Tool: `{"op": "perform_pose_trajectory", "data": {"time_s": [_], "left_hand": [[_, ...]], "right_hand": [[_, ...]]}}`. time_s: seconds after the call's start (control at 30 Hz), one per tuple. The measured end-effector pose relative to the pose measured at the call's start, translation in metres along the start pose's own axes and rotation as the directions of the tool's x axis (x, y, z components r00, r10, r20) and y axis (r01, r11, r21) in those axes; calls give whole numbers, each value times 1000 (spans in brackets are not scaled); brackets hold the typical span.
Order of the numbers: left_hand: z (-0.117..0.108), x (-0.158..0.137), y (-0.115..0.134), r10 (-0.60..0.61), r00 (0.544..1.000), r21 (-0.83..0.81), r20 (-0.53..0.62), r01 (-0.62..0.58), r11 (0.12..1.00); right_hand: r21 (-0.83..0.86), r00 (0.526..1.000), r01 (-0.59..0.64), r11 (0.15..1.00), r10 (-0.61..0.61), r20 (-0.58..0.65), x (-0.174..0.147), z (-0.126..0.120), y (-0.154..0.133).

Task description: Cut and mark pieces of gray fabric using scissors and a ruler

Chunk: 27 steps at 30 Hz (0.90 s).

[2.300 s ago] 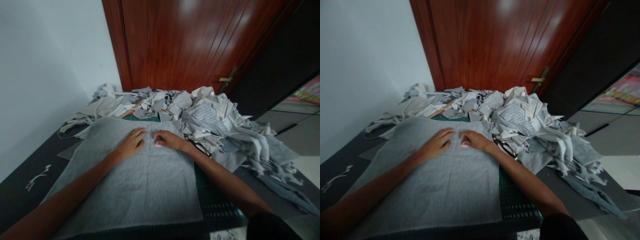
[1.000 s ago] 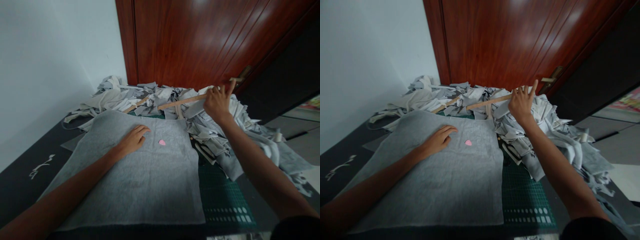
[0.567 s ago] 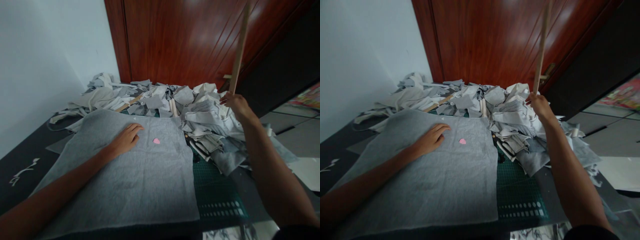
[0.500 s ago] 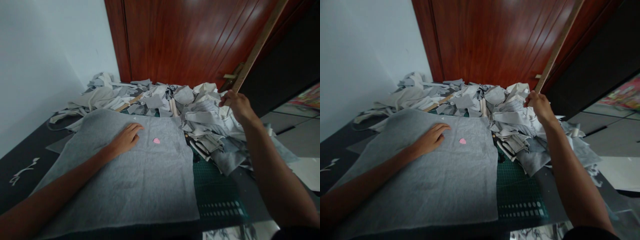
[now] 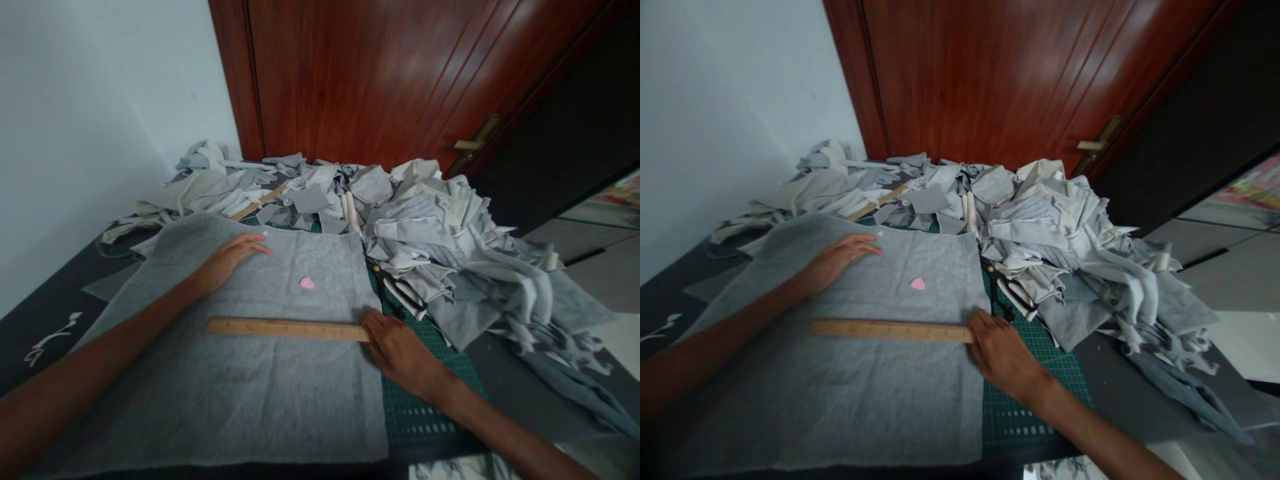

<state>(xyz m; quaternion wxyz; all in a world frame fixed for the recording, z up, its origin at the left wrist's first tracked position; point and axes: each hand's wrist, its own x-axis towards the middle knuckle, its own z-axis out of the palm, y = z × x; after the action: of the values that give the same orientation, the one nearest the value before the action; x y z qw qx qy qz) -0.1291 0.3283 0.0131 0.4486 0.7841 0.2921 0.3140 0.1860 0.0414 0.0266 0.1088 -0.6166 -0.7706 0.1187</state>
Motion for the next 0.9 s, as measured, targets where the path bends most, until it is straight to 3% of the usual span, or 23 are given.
{"op": "perform_pose_trajectory", "data": {"time_s": [0.1,0.2,0.3,0.37,0.63,0.73,0.9], "left_hand": [[-7,1,-1,-4,998,-77,66,9,997],[-9,1,6,31,982,-20,186,-28,999],[-4,-5,17,77,925,106,372,-125,987],[1,-9,22,97,896,153,434,-179,972],[2,-8,22,92,898,157,431,-175,972],[3,-12,33,107,891,203,441,-215,955],[27,-46,63,188,805,326,563,-425,844]], "right_hand": [[64,999,-17,998,19,-37,-9,-2,3],[155,999,-3,988,11,-52,-19,-4,10],[156,998,15,988,-6,-55,-28,-1,18],[140,998,15,990,-7,-59,-30,1,24],[99,995,22,995,-13,-94,-9,-8,60],[44,993,-1,999,6,-121,1,-12,75],[-17,985,-92,996,89,-146,23,-22,58]]}}
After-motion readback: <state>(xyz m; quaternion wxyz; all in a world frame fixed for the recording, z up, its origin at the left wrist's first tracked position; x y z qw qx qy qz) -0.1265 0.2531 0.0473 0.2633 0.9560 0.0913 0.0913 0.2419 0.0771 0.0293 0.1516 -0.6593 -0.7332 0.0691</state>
